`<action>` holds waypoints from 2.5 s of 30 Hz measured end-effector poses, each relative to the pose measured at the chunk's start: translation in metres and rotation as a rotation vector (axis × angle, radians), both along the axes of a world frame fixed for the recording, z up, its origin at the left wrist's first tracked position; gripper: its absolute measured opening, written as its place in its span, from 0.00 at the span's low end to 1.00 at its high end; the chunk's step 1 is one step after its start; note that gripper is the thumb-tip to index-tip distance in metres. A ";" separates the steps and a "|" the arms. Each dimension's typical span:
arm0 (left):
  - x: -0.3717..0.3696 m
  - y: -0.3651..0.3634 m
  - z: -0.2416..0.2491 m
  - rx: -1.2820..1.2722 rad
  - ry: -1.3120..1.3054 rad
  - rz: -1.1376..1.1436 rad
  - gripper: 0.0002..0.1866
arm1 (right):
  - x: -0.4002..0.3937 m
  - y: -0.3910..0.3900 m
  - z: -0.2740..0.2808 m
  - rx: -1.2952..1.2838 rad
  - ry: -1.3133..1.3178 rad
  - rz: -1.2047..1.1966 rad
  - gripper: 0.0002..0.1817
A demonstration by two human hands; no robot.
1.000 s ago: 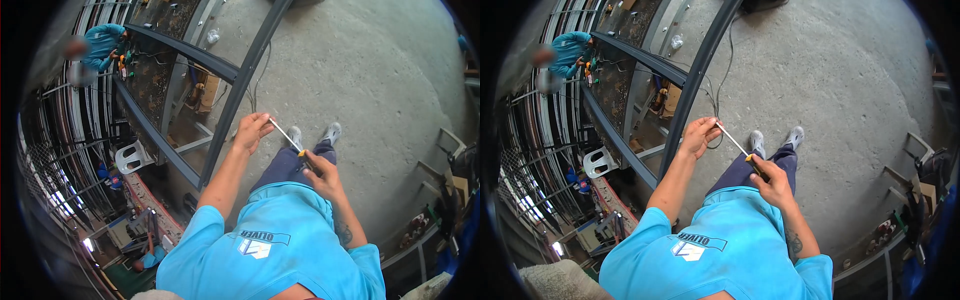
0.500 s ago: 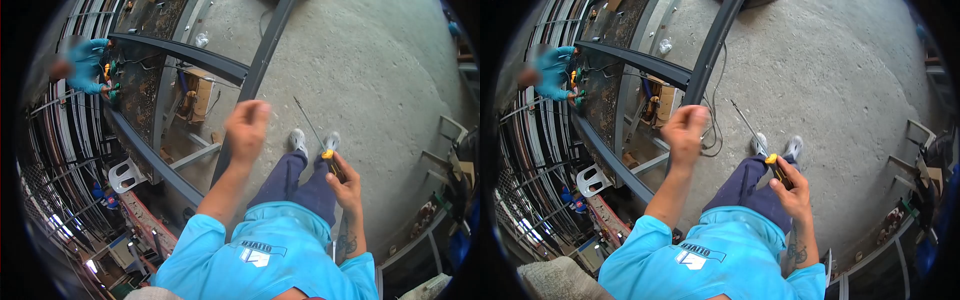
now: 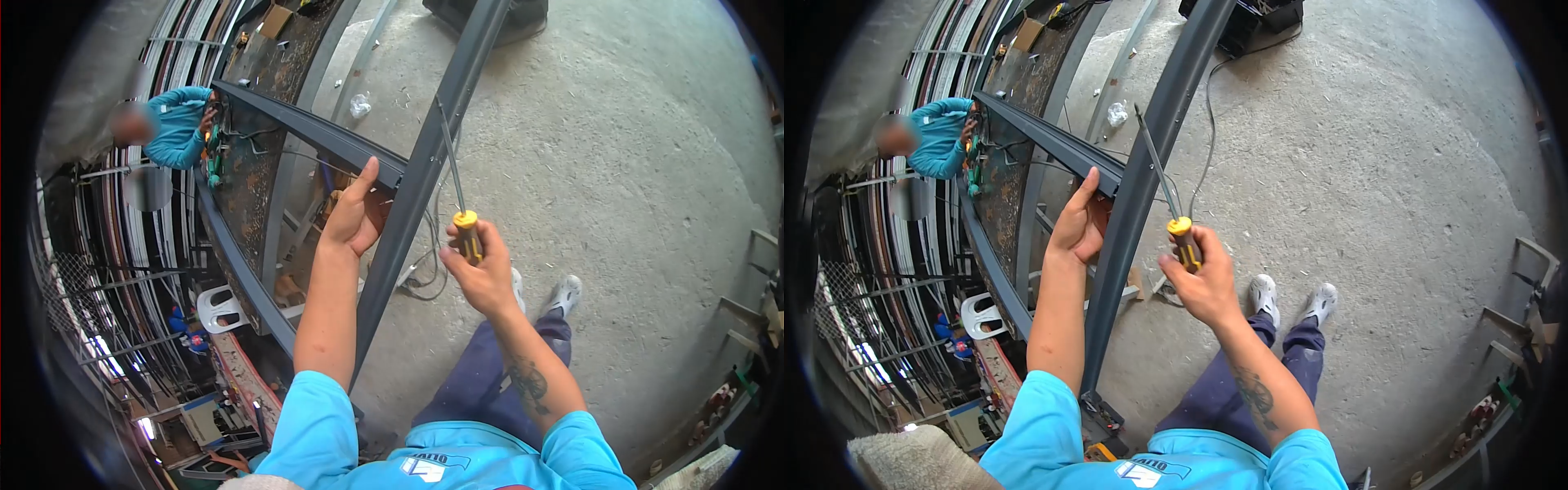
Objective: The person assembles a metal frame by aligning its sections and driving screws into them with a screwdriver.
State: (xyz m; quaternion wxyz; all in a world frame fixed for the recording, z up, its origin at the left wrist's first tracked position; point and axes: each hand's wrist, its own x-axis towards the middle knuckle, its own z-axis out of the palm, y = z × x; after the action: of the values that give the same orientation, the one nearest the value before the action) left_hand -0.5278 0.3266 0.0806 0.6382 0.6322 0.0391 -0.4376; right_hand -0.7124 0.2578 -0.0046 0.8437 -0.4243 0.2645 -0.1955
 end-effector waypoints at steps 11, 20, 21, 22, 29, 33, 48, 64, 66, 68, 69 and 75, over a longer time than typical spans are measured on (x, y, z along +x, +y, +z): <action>-0.012 -0.022 -0.003 -0.103 -0.017 -0.029 0.25 | 0.052 -0.004 0.007 -0.101 -0.009 -0.211 0.17; -0.007 -0.018 -0.013 -0.159 0.080 -0.105 0.26 | 0.051 0.001 0.011 -0.102 0.007 -0.227 0.17; -0.008 -0.019 -0.012 -0.153 0.086 -0.115 0.26 | 0.050 0.002 0.009 -0.125 0.007 -0.227 0.17; -0.010 -0.022 -0.007 -0.165 0.088 -0.108 0.25 | 0.050 0.003 0.008 -0.117 0.014 -0.235 0.17; -0.004 -0.008 -0.017 -0.040 0.000 -0.048 0.19 | 0.020 -0.007 -0.004 -0.254 -0.020 -0.196 0.19; -0.008 -0.013 -0.014 -0.116 0.114 -0.067 0.19 | -0.035 -0.033 -0.022 -0.465 0.125 -0.137 0.20; -0.003 -0.002 -0.026 0.102 -0.177 -0.129 0.35 | -0.123 -0.044 -0.089 -0.376 0.240 -0.126 0.18; -0.001 0.000 -0.029 -0.013 -0.101 -0.106 0.45 | -0.107 -0.061 -0.063 -0.636 0.173 -0.038 0.22; -0.002 -0.001 -0.031 -0.001 -0.122 -0.092 0.46 | -0.104 -0.063 -0.060 -0.656 0.156 -0.058 0.24; -0.002 -0.001 -0.032 0.012 -0.143 -0.079 0.47 | -0.104 -0.066 -0.056 -0.660 0.152 -0.040 0.24; -0.001 0.000 -0.033 0.018 -0.147 -0.077 0.47 | -0.104 -0.068 -0.055 -0.664 0.146 -0.023 0.25; -0.001 -0.002 -0.032 0.079 -0.204 -0.123 0.47 | -0.094 -0.070 -0.045 -0.693 0.168 -0.042 0.26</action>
State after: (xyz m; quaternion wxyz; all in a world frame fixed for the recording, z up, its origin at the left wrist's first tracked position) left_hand -0.5287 0.3243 0.0489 0.5854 0.6993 -0.0474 -0.4074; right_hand -0.8067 0.1879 -0.0498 0.6207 -0.6944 0.2594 -0.2553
